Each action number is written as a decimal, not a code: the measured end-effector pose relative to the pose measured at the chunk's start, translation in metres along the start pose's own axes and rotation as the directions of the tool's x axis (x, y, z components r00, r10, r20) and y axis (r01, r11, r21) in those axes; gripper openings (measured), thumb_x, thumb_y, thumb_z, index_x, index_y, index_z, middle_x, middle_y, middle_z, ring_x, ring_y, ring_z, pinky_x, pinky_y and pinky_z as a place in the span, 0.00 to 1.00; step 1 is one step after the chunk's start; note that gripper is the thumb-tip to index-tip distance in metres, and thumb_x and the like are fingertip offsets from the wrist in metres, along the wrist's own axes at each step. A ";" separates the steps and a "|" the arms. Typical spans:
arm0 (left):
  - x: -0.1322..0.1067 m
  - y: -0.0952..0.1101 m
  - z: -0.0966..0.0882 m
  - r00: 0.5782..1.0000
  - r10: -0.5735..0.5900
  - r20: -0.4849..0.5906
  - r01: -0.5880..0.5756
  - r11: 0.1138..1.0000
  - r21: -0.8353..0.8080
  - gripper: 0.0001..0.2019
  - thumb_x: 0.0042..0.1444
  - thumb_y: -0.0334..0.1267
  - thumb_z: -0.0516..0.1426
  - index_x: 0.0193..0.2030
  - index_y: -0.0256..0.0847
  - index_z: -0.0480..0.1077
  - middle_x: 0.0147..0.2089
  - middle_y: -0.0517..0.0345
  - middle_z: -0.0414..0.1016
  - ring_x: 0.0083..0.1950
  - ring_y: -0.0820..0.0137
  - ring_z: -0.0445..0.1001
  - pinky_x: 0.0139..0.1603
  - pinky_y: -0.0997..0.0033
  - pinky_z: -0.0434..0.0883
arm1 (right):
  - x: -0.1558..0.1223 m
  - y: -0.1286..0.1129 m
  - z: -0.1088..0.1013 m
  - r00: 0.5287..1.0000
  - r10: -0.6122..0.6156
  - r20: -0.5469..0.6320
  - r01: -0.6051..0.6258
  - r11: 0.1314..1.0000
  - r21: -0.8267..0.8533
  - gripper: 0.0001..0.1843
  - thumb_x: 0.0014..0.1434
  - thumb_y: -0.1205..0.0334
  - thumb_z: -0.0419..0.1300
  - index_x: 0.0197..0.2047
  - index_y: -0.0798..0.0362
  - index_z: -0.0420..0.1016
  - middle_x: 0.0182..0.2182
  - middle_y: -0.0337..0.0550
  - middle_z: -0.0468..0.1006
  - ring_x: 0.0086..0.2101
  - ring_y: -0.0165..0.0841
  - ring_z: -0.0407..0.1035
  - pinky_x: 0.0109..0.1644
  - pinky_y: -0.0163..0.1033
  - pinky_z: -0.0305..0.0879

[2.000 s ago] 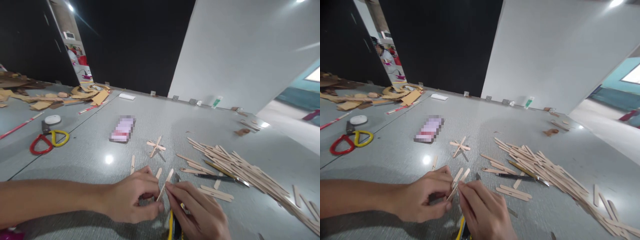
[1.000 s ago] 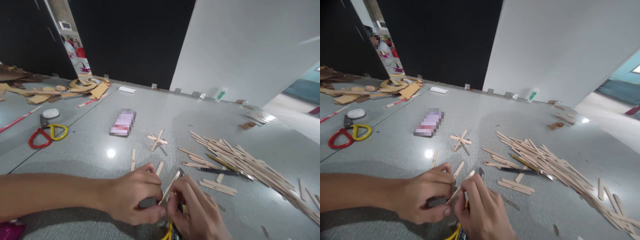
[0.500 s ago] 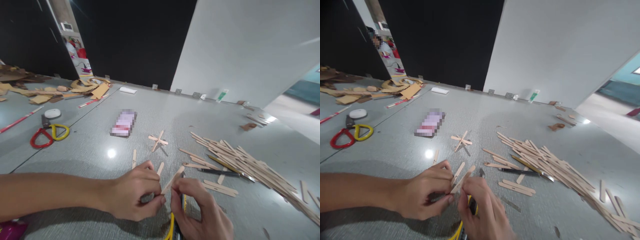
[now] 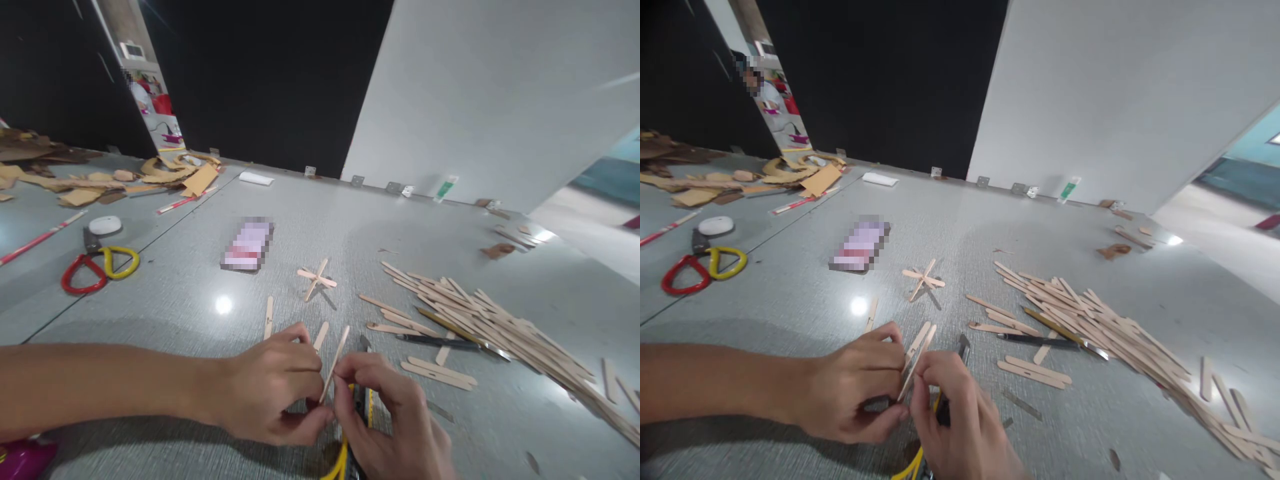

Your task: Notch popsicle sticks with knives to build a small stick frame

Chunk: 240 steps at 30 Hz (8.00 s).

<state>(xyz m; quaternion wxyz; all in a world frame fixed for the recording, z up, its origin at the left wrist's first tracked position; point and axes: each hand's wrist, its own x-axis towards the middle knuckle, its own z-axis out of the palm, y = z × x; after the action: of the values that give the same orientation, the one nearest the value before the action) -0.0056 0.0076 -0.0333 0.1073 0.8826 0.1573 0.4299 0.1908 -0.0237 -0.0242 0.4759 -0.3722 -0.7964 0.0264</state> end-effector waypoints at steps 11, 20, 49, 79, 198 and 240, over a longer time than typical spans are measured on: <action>0.002 -0.001 -0.002 0.995 0.076 0.067 -0.077 0.997 0.013 0.11 0.67 0.35 0.54 0.31 0.39 0.66 0.27 0.58 0.72 0.28 0.71 0.66 0.38 0.64 0.66 | 0.001 0.000 -0.001 0.997 -0.049 0.054 0.048 0.999 0.011 0.12 0.65 0.74 0.57 0.45 0.47 0.63 0.33 0.35 0.83 0.26 0.25 0.79 0.32 0.27 0.74; 0.001 0.000 -0.002 0.994 0.071 0.089 -0.072 0.997 0.012 0.09 0.67 0.34 0.54 0.34 0.40 0.66 0.27 0.59 0.72 0.28 0.70 0.67 0.38 0.64 0.65 | -0.005 0.000 -0.005 0.984 0.056 0.171 -0.063 0.997 0.035 0.16 0.66 0.74 0.55 0.33 0.46 0.56 0.31 0.36 0.80 0.26 0.25 0.77 0.31 0.26 0.74; 0.004 0.003 -0.008 0.907 -0.358 0.220 0.406 0.884 -0.234 0.16 0.61 0.28 0.54 0.23 0.39 0.56 0.22 0.68 0.55 0.23 0.79 0.55 0.25 0.76 0.54 | -0.006 0.010 0.000 0.992 0.009 0.128 -0.015 0.999 0.046 0.13 0.68 0.72 0.57 0.44 0.46 0.56 0.34 0.36 0.78 0.29 0.27 0.80 0.32 0.27 0.75; 0.000 0.003 -0.005 0.920 -0.382 0.090 0.391 0.912 -0.122 0.17 0.63 0.29 0.54 0.24 0.39 0.55 0.21 0.69 0.54 0.22 0.80 0.53 0.25 0.77 0.54 | 0.011 0.008 -0.009 0.996 0.072 0.044 -0.072 0.997 -0.009 0.11 0.66 0.74 0.59 0.43 0.49 0.77 0.26 0.30 0.75 0.21 0.24 0.67 0.28 0.29 0.65; 0.006 0.001 -0.009 0.883 -0.450 0.134 0.470 0.849 -0.241 0.05 0.72 0.30 0.52 0.47 0.40 0.70 0.38 0.61 0.68 0.36 0.76 0.66 0.35 0.75 0.64 | 0.000 0.024 -0.011 0.950 -0.018 0.311 -0.021 0.993 0.120 0.08 0.76 0.71 0.53 0.50 0.50 0.72 0.35 0.38 0.77 0.32 0.29 0.72 0.37 0.36 0.67; 0.007 -0.001 -0.008 0.841 -0.538 0.052 0.535 0.814 -0.225 0.03 0.69 0.32 0.56 0.43 0.41 0.71 0.39 0.60 0.75 0.39 0.73 0.73 0.42 0.71 0.70 | -0.002 0.025 -0.012 0.960 0.003 0.281 -0.050 0.986 0.159 0.10 0.74 0.71 0.55 0.52 0.49 0.72 0.39 0.38 0.81 0.34 0.29 0.77 0.40 0.33 0.73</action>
<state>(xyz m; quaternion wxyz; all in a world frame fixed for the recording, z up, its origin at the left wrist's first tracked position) -0.0081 0.0115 -0.0241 0.3248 0.7808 0.3492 0.4035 0.2149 -0.0109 -0.0286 0.3874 -0.3350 -0.8456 0.1505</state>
